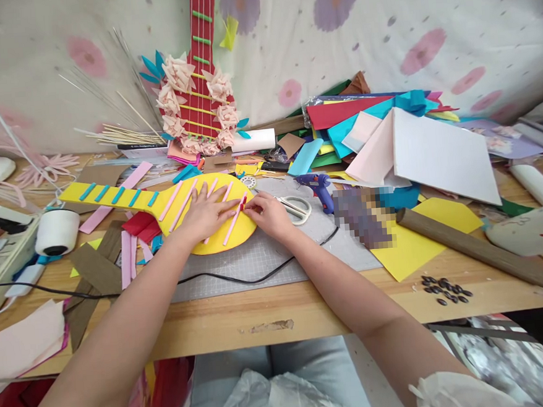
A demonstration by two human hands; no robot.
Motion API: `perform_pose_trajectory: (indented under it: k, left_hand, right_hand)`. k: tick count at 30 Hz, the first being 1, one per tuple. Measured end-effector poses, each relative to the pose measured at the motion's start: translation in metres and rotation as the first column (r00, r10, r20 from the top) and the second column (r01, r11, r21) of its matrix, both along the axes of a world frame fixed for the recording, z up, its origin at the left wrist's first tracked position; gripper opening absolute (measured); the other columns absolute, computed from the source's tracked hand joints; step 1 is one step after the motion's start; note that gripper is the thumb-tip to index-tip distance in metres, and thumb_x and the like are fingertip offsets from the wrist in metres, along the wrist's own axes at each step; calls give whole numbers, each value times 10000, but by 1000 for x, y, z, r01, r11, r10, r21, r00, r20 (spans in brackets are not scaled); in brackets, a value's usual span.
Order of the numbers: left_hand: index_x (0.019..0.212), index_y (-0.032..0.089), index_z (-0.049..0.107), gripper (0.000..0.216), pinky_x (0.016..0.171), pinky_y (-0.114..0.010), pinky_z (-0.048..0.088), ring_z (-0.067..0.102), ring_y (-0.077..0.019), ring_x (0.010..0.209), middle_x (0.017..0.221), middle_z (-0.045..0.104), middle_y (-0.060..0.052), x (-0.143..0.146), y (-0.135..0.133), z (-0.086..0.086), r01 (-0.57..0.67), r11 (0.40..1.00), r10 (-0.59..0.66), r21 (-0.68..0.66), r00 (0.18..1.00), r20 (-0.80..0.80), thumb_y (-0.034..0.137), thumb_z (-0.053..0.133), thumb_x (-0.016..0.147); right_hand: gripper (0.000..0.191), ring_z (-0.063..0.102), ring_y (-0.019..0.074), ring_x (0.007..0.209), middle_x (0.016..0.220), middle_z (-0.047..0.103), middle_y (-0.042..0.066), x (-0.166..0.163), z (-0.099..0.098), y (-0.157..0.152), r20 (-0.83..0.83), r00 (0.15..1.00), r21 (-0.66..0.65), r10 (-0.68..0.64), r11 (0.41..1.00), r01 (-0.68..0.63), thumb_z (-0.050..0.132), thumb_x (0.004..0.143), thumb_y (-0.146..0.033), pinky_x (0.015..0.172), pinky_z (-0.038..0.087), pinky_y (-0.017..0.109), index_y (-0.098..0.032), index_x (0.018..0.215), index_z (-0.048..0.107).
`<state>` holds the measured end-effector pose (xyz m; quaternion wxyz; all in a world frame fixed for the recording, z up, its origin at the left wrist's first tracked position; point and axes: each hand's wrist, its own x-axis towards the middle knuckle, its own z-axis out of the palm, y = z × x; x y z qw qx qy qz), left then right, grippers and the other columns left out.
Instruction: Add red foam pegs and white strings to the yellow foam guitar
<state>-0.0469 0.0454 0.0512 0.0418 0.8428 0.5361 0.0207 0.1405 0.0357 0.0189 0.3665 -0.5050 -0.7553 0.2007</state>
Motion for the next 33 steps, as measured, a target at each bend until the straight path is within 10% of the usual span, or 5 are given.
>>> perform_pose_trajectory:
  k: [7, 20, 27, 33]
  left_hand:
    - [1348, 371, 421, 501, 1089, -547, 98, 104, -353, 1389, 1498, 273, 3, -4, 4, 1, -20, 999, 21, -26, 1000, 18, 533, 316, 885]
    - [1408, 192, 306, 564, 1119, -424, 155, 223, -224, 1379, 1485, 292, -90, -17, 15, 6, -114, 993, 120, -38, 966, 230, 445, 280, 904]
    - [1127, 209, 539, 297, 947, -332, 418, 560, -177, 1029, 1184, 575, -53, 13, -12, 32, -348, 916, 190, 202, 816, 546, 284, 442, 856]
    - [1034, 189, 522, 256, 771, -283, 488, 588, -121, 775, 1029, 593, -59, 86, -56, 12, -115, 991, 26, 71, 677, 735, 156, 530, 780]
  right_hand:
    - [167, 446, 116, 582, 642, 513, -13, 44, 10, 13, -144, 984, -66, -106, 993, 97, 562, 785, -322, 558, 358, 254, -195, 686, 516]
    - [129, 503, 196, 856, 855, 604, 63, 80, -11, -17, 373, 907, 34, 195, 974, -224, 624, 787, -319, 799, 376, 342, -194, 760, 621]
    - [173, 552, 153, 765, 796, 622, 26, 71, -11, -23, -146, 973, -147, 180, 969, -201, 540, 834, -356, 722, 420, 299, -196, 795, 594]
    - [332, 598, 146, 738, 760, 625, 11, 69, -10, -23, -569, 817, -262, 95, 921, -290, 642, 700, -516, 714, 460, 300, -204, 775, 554]
